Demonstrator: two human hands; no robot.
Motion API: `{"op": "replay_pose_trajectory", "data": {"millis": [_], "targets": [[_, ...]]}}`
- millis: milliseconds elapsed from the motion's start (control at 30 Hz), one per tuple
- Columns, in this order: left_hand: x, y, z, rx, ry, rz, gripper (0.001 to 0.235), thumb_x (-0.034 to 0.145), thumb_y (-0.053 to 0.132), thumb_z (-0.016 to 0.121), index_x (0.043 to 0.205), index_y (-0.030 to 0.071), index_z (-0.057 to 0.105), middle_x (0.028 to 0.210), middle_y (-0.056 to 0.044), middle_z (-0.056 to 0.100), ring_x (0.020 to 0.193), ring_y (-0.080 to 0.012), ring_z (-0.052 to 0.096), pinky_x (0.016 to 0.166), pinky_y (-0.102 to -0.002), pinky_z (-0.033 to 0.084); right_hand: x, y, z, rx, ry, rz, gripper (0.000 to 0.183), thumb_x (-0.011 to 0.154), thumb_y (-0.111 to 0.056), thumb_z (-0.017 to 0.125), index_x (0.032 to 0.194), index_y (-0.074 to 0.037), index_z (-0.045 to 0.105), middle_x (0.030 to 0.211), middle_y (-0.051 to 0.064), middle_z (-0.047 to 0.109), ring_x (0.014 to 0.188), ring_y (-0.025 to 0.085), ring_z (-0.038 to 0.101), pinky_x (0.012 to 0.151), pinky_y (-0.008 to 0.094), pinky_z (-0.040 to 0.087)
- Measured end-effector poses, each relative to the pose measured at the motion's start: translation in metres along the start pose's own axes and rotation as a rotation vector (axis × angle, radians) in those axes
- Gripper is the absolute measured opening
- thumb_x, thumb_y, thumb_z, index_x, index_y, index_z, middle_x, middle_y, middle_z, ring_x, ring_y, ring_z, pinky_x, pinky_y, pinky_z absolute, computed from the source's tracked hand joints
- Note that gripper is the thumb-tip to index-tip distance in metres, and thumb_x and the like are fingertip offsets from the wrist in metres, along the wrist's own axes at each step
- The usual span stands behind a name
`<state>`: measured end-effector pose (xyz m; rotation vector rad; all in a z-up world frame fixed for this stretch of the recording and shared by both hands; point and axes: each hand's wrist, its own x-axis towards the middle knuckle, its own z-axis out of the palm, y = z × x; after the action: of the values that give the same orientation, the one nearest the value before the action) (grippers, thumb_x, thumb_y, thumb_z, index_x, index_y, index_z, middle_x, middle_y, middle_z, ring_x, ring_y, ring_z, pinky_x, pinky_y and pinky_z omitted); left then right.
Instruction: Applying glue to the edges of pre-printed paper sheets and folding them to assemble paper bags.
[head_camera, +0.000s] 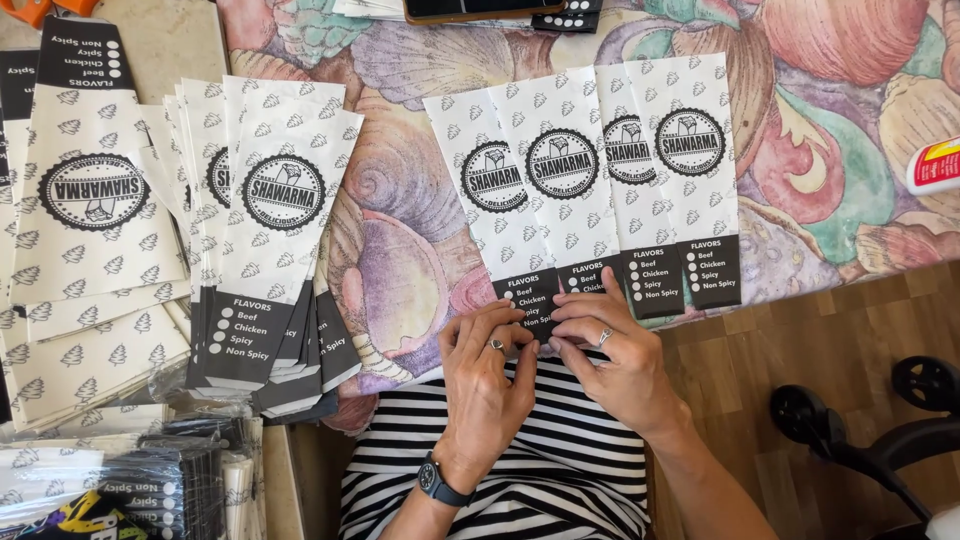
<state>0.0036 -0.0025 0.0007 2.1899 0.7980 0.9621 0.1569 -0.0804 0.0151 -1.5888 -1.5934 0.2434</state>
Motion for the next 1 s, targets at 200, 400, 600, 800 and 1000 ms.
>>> {"op": "replay_pose_trajectory", "data": {"millis": [200, 400, 600, 800, 1000], "targets": [[-0.001, -0.003, -0.002, -0.086, -0.051, -0.146, 0.024, 0.084, -0.005, 0.068, 0.102, 0.01, 0.064, 0.114, -0.005, 0.068, 0.115, -0.0216, 0.064, 0.096, -0.038, 0.037, 0.002, -0.003, -0.002, 0.139, 0.005, 0.189, 0.014, 0.085, 0.012, 0.071, 0.088, -0.002, 0.071, 0.097, 0.01, 0.073, 0.107, 0.025, 0.071, 0.129, 0.051, 0.028], [0.0, -0.02, -0.016, -0.226, -0.119, -0.18, 0.043, 0.074, -0.015, 0.061, 0.108, 0.01, 0.064, 0.117, -0.007, 0.065, 0.116, -0.0243, 0.062, 0.095, -0.038, 0.039, 0.002, -0.004, 0.001, 0.13, 0.009, 0.222, 0.02, 0.086, 0.014, 0.066, 0.092, -0.002, 0.074, 0.1, 0.011, 0.075, 0.106, 0.025, 0.072, 0.13, 0.05, 0.029], [0.017, -0.06, -0.089, 0.479, 0.24, -0.093, 0.038, 0.085, 0.004, 0.081, 0.12, 0.001, 0.067, 0.12, -0.019, 0.066, 0.121, -0.0387, 0.059, 0.113, -0.055, 0.028, -0.003, -0.001, 0.005, 0.072, 0.054, 0.285, 0.019, 0.077, 0.012, 0.074, 0.087, -0.005, 0.079, 0.094, 0.008, 0.078, 0.11, 0.024, 0.073, 0.125, 0.044, 0.025], [0.009, -0.049, -0.069, 1.063, -0.079, -0.397, 0.097, 0.088, 0.063, 0.071, 0.153, -0.006, 0.049, 0.158, -0.032, 0.046, 0.153, -0.0503, 0.028, 0.119, -0.07, 0.001, -0.004, -0.004, 0.009, 0.03, 0.078, 0.232, 0.021, 0.079, 0.012, 0.071, 0.089, -0.005, 0.078, 0.096, 0.007, 0.077, 0.111, 0.024, 0.072, 0.126, 0.043, 0.023], [0.006, -0.018, -0.019, 0.645, -0.266, -0.313, 0.071, 0.101, 0.048, 0.052, 0.143, -0.009, 0.05, 0.153, -0.033, 0.045, 0.148, -0.0442, 0.036, 0.121, -0.061, 0.019, -0.006, -0.005, 0.01, -0.067, 0.056, 0.16, 0.021, 0.082, 0.01, 0.07, 0.095, -0.006, 0.077, 0.101, 0.006, 0.075, 0.114, 0.022, 0.071, 0.126, 0.042, 0.024]]}}
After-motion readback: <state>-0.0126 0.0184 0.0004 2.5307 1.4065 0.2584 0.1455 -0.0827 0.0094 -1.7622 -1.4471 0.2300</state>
